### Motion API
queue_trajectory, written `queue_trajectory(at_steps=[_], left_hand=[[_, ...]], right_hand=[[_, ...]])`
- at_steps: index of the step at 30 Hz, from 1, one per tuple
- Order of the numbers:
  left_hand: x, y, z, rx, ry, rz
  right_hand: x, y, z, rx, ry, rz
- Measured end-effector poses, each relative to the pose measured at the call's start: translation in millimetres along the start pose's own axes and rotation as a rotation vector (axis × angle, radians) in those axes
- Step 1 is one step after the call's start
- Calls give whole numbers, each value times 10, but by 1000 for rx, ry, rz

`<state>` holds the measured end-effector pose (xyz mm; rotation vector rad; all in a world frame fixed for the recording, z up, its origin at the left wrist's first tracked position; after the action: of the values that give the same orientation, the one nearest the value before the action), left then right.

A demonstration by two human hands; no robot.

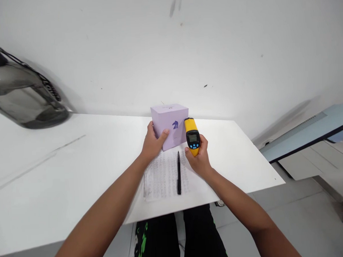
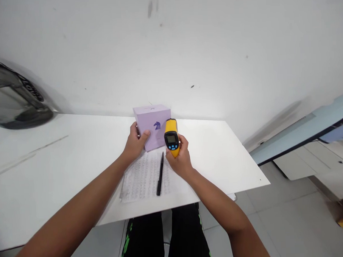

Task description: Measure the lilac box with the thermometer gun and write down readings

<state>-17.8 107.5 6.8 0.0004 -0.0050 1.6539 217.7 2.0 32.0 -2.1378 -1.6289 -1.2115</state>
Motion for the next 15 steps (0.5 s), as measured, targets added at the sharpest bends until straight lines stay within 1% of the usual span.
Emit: queue_trajectory(at_steps=[6, 11, 15], left_hand=[[-4, 2, -6, 13, 19, 9], [-9, -4, 8, 12, 7, 3], [-8, -1, 13, 15, -6, 4]], right_hand=[[-3, -48, -31, 51, 49, -9], [-21, -62, 6, 29, 14, -23], [-33, -60, 3, 36, 20, -18]])
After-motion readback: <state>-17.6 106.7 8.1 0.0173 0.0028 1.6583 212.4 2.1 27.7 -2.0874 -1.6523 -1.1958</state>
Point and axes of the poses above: each hand's wrist, its own x-axis towards the middle knuckle, its own y-axis out of the back of the hand, z = x × y, the point moved 10 cm from there along x, towards the middle knuckle, and after that the axes turned 15 degrees about y, right-handed, at the moved point
